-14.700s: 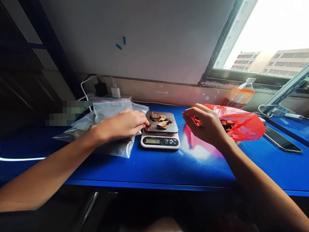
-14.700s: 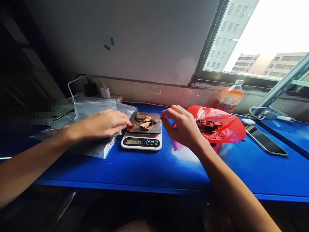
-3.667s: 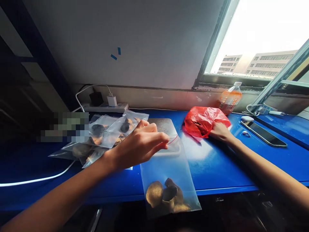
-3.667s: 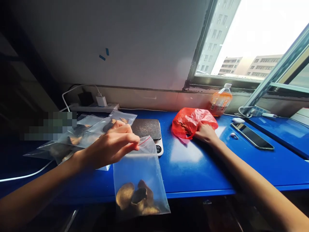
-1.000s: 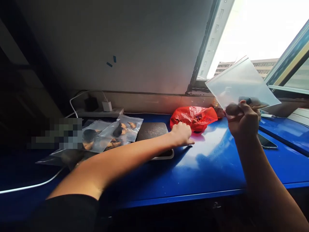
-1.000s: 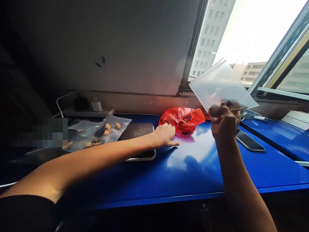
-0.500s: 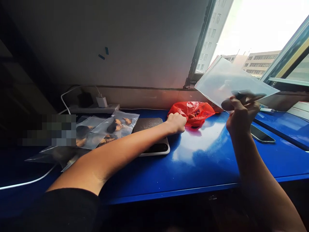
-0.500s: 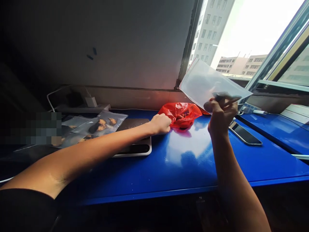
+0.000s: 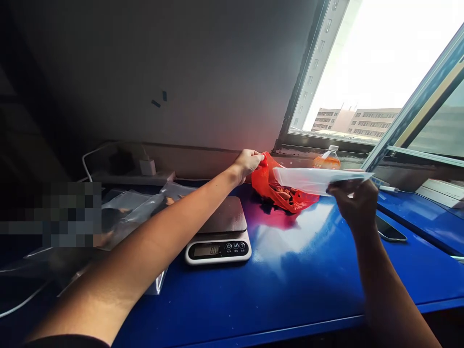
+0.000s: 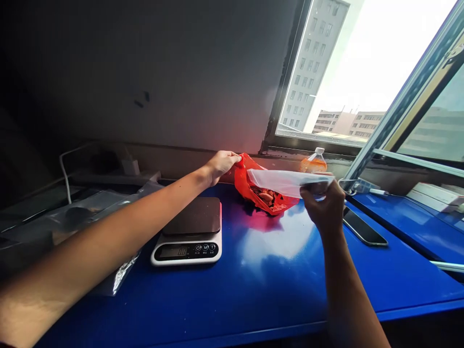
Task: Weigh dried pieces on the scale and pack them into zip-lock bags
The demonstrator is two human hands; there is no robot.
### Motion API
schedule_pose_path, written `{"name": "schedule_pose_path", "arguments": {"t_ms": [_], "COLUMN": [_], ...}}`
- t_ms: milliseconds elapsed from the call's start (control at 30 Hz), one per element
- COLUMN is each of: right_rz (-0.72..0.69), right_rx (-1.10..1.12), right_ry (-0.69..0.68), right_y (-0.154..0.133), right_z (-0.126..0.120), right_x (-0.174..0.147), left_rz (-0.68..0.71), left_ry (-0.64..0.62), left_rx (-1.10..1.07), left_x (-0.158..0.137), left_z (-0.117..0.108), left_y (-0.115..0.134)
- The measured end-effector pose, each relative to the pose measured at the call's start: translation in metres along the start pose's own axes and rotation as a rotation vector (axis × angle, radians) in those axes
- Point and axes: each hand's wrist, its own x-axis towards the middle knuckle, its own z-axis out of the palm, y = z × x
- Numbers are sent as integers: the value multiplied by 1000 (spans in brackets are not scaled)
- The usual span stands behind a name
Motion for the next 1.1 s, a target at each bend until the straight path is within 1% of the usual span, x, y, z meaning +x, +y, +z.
{"name": "schedule_pose_path", "arguments": {"t_ms": [67, 100, 167, 233, 300, 367, 433, 533, 633, 700, 767, 833, 933, 1000, 1100], "right_rz": [-66, -102, -165, -201, -235, -272, -299, -326, -329, -309, -281, -219, -55, 18, 88], "right_rx": [-186, -285, -426, -493, -518, -535, -565, -631, -668, -662, -627, -577, -474, -394, -249], "right_ry": [-31, -76, -222, -371, -479, -541, -559, -482, -320, -231, -176, -92, 103, 195, 342], "right_y": [-9, -13, -21, -26, -27, -28, -29, -34, -39, -41, -42, -41, -32, -21, -5], "right_z": [2, 4, 11, 22, 35, 49, 59, 67, 67, 68, 69, 70, 67, 61, 45], "right_x": [3, 6, 16, 28, 42, 54, 62, 69, 71, 69, 64, 57, 46, 40, 35], "left_rz": [-2, -1, 0, -8, -13, -6, 9, 31, 66, 72, 69, 65, 88, 120, 152], "left_ry": [-26, -45, -87, -126, -150, -153, -143, -150, -153, -124, -81, -47, -40, -49, -44], "left_rx": [-15, -16, -5, 20, 52, 90, 135, 213, 332, 336, 293, 254, 251, 280, 341], "left_x": [-4, -6, -10, -15, -23, -35, -53, -83, -108, -118, -124, -127, -136, -145, -161], "left_z": [-1, -1, -4, -8, -15, -25, -38, -63, -91, -105, -114, -117, -115, -113, -110], "left_y": [1, 2, 5, 8, 9, 9, 6, -3, -13, -18, -23, -26, -30, -30, -29]}}
